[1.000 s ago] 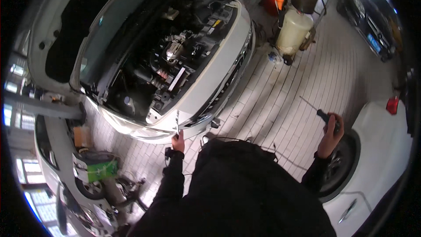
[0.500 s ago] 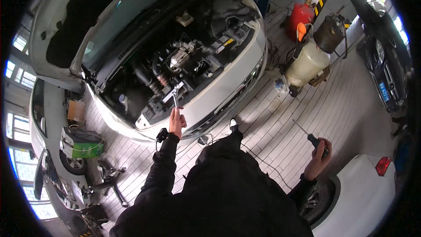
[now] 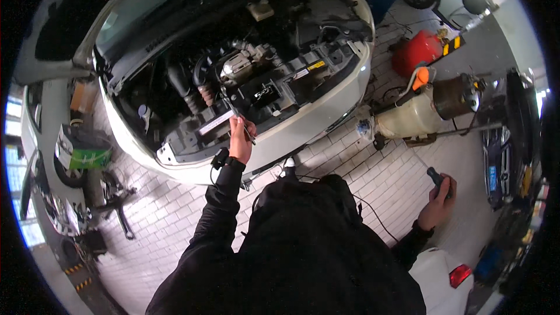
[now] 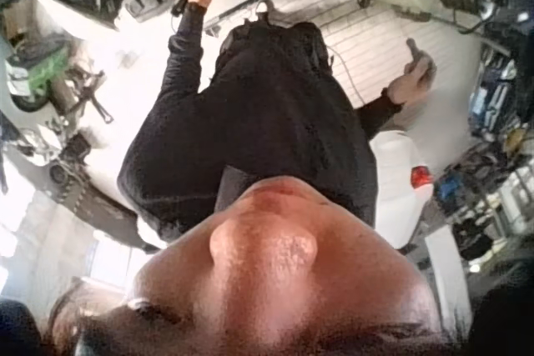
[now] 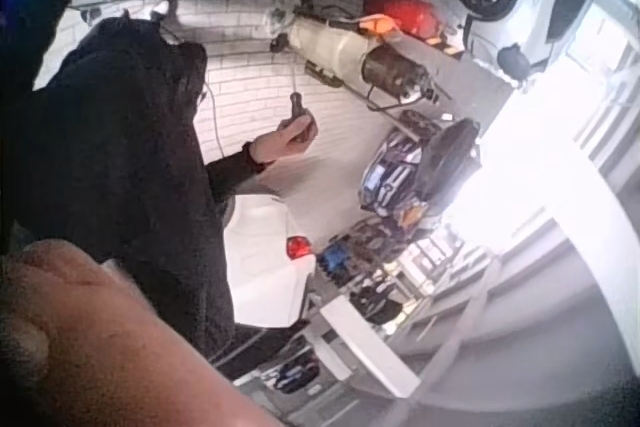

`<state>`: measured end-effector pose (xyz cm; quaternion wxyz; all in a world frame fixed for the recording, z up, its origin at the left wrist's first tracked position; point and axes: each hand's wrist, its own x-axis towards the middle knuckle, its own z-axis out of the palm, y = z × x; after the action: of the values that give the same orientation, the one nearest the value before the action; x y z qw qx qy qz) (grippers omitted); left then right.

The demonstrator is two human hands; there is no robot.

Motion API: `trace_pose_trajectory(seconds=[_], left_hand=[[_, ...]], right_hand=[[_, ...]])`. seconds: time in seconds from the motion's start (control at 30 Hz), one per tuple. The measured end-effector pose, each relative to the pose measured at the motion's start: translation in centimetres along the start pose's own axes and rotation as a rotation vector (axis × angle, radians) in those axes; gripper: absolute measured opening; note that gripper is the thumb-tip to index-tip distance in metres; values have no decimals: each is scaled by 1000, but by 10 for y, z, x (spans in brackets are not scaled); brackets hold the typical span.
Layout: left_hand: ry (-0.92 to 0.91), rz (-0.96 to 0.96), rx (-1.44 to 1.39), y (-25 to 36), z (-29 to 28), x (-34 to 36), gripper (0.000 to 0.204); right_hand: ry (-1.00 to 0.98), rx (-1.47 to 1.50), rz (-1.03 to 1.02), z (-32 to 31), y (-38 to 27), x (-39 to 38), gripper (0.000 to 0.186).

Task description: The person works under the open hood of a white car, using a ratchet and a screwdriver to loosen and tighten bolts on engine components. They reach into the engine bay, adjust parts, and continue manipulating fasteners throughout the clip.

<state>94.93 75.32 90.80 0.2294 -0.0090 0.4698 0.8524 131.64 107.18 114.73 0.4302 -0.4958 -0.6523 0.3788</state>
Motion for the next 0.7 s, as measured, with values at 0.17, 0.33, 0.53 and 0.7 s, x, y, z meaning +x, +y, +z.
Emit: trace_pose_trajectory(seconds=[0.17,0.33,0.53,0.7], left_hand=[[48,-10,-155,16,-31,-29,20],[310,53,-214,19,-37,-76,17],[556,145,-193,-24,-14,-110,24],[767,112,47,-51,73,-116,25]], right_hand=[[-245,68,-4,54,14,71,27],[-443,136,-64,130,1,122,26],[-628,267,-280,178,-25,185,21],[-635,299,-242,189,-15,247,22]])
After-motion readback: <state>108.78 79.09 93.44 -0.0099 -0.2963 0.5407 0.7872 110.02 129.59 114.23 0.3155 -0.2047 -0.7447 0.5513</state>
